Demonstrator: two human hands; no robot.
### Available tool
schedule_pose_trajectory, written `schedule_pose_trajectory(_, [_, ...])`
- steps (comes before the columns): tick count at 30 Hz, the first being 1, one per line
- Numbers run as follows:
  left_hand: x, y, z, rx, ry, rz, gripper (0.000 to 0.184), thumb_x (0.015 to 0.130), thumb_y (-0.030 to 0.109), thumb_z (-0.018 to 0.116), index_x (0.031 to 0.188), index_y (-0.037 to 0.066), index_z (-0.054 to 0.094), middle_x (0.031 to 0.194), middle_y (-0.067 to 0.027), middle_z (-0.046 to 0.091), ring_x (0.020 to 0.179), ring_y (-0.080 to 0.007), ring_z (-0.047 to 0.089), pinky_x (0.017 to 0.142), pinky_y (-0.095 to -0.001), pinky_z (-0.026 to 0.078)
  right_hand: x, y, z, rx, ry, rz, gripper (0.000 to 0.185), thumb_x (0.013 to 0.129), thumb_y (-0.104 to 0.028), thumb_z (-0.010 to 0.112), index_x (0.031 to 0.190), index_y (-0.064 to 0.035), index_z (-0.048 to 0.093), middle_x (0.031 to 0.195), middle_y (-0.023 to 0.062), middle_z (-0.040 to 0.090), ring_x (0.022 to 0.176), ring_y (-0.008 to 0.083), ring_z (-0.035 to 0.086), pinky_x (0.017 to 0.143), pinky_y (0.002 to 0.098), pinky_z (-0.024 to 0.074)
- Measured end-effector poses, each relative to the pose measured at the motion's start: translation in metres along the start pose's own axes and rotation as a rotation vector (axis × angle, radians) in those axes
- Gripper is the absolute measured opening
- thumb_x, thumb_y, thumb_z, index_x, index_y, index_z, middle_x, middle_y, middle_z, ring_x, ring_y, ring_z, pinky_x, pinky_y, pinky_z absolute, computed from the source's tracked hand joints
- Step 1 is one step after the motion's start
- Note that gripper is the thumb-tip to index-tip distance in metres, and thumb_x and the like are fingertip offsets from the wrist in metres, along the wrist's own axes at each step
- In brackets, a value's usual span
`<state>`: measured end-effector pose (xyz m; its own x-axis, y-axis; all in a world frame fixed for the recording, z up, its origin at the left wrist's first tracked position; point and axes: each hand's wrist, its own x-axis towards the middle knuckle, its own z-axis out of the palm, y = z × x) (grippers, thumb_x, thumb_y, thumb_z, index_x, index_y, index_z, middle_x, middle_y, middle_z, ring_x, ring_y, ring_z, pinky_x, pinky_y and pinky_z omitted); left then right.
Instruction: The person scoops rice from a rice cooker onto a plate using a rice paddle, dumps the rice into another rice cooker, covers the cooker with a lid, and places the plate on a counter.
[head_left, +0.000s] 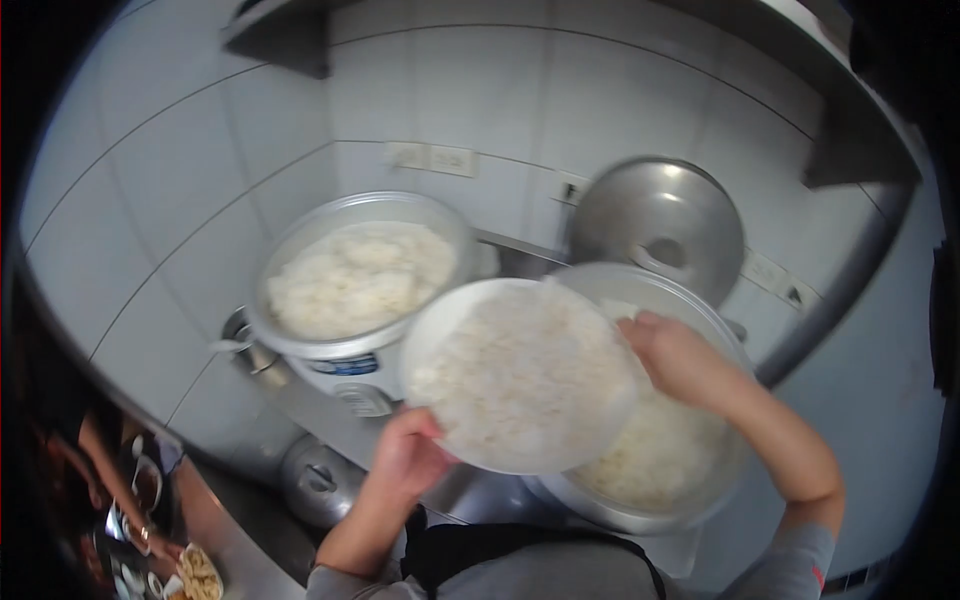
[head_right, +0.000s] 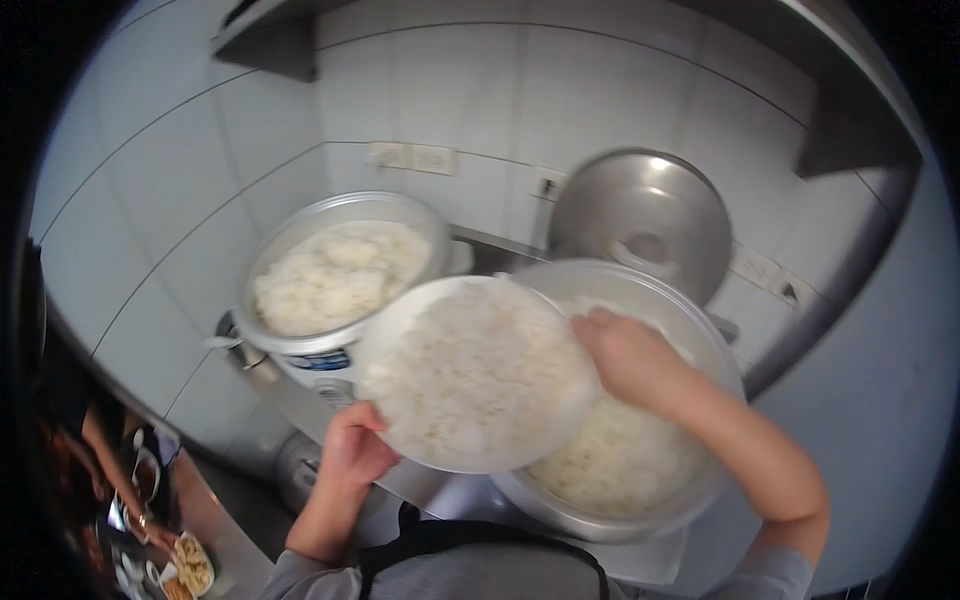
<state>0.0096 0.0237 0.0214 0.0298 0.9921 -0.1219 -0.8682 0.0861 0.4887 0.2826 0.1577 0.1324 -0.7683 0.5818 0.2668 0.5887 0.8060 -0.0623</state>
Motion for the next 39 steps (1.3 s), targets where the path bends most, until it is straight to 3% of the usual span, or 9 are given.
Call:
schedule_pose_trajectory(2, [0.0,0.014,-0.008,-0.002,-0.037,-0.013,0.061,0.062,0.004,0.044,0.121,-0.008,0.042,0.117,-0.0209,0.054,0.103,-0.0347,0.056,0.088,-0.0463,0.046,0.025,-0.026,-0.004,0.002,0.02,-0.046,0.019,0.075,0.002,0.05,0.094,0.0039,0.056,0.089,0.0191,0.056,0.08,0.0377,0.056,0.067,0.0415,0.0455])
schedule_pose_trajectory(10, [-0.006,0.175,-0.006,-0.036,-0.09,0.133,0.063,0.064,-0.002,0.04,0.126,-0.003,0.037,0.117,-0.0224,0.052,0.099,-0.0339,0.058,0.076,-0.048,0.054,0.153,-0.086,-0.032,0.051,0.131,-0.227,0.019,0.076,0.002,0.051,0.095,0.0026,0.056,0.083,0.0169,0.055,0.077,0.0364,0.055,0.067,0.0438,0.0442])
schedule_pose_trajectory(15, [0.02,0.294,-0.007,0.659,0.087,0.295,0.064,0.062,0.001,0.041,0.126,-0.006,0.035,0.11,-0.02,0.054,0.1,-0.0347,0.058,0.061,-0.0468,0.058,0.266,-0.095,0.0,-0.04,0.226,-0.195,0.028,0.078,0.001,0.049,0.104,-0.0007,0.057,0.085,0.0169,0.055,0.08,0.0355,0.056,0.068,0.0422,0.045])
schedule_pose_trajectory(18, [0.056,0.336,-0.007,0.863,0.071,0.283,0.072,0.062,0.001,0.042,0.133,0.004,0.026,0.114,-0.0192,0.049,0.095,-0.0364,0.059,0.047,-0.0457,0.058,0.322,-0.113,0.024,-0.071,0.321,-0.195,0.033,0.078,0.0,0.048,0.109,-0.0023,0.057,0.087,0.0157,0.056,0.082,0.0336,0.057,0.071,0.0419,0.0464])
schedule_pose_trajectory(21, [0.098,0.374,-0.017,1.193,0.032,0.13,0.076,0.063,0.002,0.042,0.135,0.008,0.019,0.125,-0.0209,0.039,0.101,-0.0394,0.055,0.058,-0.0514,0.058,0.369,-0.143,0.057,-0.122,0.327,-0.25,0.035,0.08,-0.002,0.045,0.114,-0.0049,0.054,0.092,0.0132,0.057,0.083,0.0306,0.059,0.071,0.0416,0.0489])
schedule_pose_trajectory(23, [0.123,0.392,-0.024,1.188,0.043,0.013,0.077,0.064,0.003,0.042,0.136,0.01,0.018,0.123,-0.0205,0.041,0.096,-0.0386,0.058,0.055,-0.05,0.058,0.386,-0.161,0.074,-0.195,0.133,-0.247,0.035,0.081,-0.003,0.044,0.116,-0.0036,0.051,0.095,0.0121,0.057,0.08,0.0295,0.06,0.068,0.0405,0.0502])
schedule_pose_trajectory(30, [0.174,0.427,-0.032,1.421,0.13,-0.13,0.06,0.072,0.009,0.044,0.131,0.008,0.033,0.111,-0.0172,0.053,0.093,-0.0304,0.061,0.058,-0.0415,0.058,0.367,-0.138,0.124,-0.207,-0.074,-0.32,0.028,0.08,-0.005,0.048,0.107,0.0011,0.052,0.089,0.0145,0.058,0.074,0.0293,0.062,0.061,0.0408,0.0508])
schedule_pose_trajectory(36, [0.188,0.44,-0.016,1.713,0.223,0.033,0.045,0.092,0.03,0.041,0.129,0.003,0.043,0.112,-0.014,0.056,0.105,-0.0237,0.055,0.077,-0.0352,0.048,0.338,-0.137,0.112,-0.171,-0.207,-0.247,0.037,0.079,-0.004,0.049,0.116,-0.0002,0.051,0.092,0.0124,0.058,0.079,0.0294,0.061,0.065,0.0404,0.0501])
schedule_pose_trajectory(39, [0.196,0.458,-0.012,1.947,0.265,0.328,0.046,0.095,0.032,0.039,0.131,0.003,0.042,0.117,-0.0148,0.056,0.11,-0.0239,0.051,0.091,-0.035,0.041,0.341,-0.126,0.076,-0.087,-0.2,-0.187,0.039,0.077,-0.002,0.049,0.116,-0.0022,0.053,0.092,0.0107,0.058,0.083,0.0291,0.06,0.069,0.0403,0.0495])
